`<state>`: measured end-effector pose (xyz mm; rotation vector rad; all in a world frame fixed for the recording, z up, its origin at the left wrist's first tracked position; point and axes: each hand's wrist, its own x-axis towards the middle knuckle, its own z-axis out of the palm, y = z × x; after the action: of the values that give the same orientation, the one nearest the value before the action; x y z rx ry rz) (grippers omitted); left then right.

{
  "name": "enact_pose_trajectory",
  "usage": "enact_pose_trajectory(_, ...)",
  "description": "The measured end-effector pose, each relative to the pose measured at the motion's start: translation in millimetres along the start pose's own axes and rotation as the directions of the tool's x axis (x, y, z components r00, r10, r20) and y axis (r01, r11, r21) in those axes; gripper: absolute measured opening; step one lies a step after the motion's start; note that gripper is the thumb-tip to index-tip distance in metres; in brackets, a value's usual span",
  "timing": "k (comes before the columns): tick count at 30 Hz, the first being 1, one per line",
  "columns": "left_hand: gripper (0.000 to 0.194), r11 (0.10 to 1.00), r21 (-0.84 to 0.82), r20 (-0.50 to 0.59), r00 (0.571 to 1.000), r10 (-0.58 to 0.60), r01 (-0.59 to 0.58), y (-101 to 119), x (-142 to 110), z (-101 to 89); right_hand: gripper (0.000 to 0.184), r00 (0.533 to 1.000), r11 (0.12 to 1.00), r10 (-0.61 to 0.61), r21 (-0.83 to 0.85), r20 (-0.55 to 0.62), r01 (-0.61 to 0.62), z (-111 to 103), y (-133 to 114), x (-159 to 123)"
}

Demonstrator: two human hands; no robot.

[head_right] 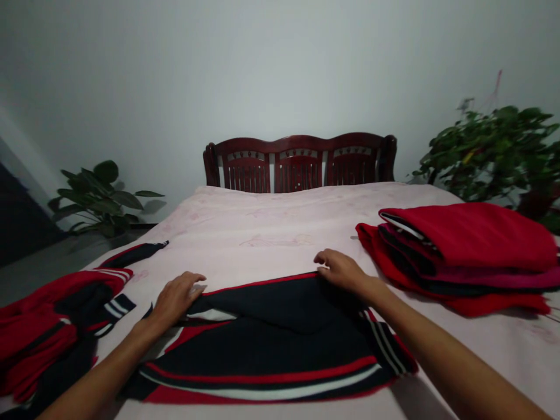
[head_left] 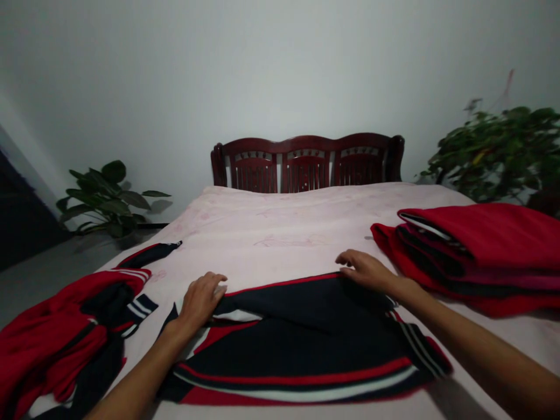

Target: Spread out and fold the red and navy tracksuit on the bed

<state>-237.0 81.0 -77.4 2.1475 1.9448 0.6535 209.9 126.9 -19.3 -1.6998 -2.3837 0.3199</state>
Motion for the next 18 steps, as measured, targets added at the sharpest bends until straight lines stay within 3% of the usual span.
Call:
enact_pose_trajectory(3,0.027,0.997,0.038,0.008,0.998,0.063,-0.063,13.2,-19.0,-4.1,0.030,0.938,0.937,-0.345,0.050,-0.045,0.347,31.1,-49.1,-36.3)
enact_pose_trajectory(6,0.025,0.997,-0.024,0.099,0.992,0.075,-0.073,23.0,-36.0,-2.3,0.053,0.831,0.825,-0.557,-0.106,0.011,0.554,62.2,-87.6,-57.2)
enact_pose_trajectory(8,0.029,0.992,-0.058,0.120,0.986,0.116,-0.110,23.5,-44.8,2.5,0.051,0.815,0.793,-0.579,-0.219,0.024,0.569,76.7,-96.4,-55.4)
enact_pose_trajectory(10,0.043,0.983,-0.075,0.125,0.977,0.173,-0.165,19.4,-50.9,8.0,0.039,0.831,0.801,-0.556,-0.271,-0.007,0.533,80.2,-92.7,-44.5)
enact_pose_trajectory(13,0.060,0.972,-0.039,0.118,0.965,0.234,-0.231,10.4,-54.3,15.1,0.037,0.854,0.865,-0.484,-0.252,-0.188,0.435,68.3,-76.1,-25.8)
enact_pose_trajectory(15,0.062,0.972,0.008,0.100,0.967,0.234,-0.236,5.9,-53.3,19.0,0.043,0.844,0.876,-0.470,-0.255,-0.261,0.409,59.5,-66.3,-19.2)
enact_pose_trajectory(18,0.059,0.980,0.065,0.067,0.981,0.184,-0.188,3.2,-50.2,23.5,0.047,0.811,0.806,-0.550,-0.382,-0.199,0.452,59.6,-62.0,-19.4)
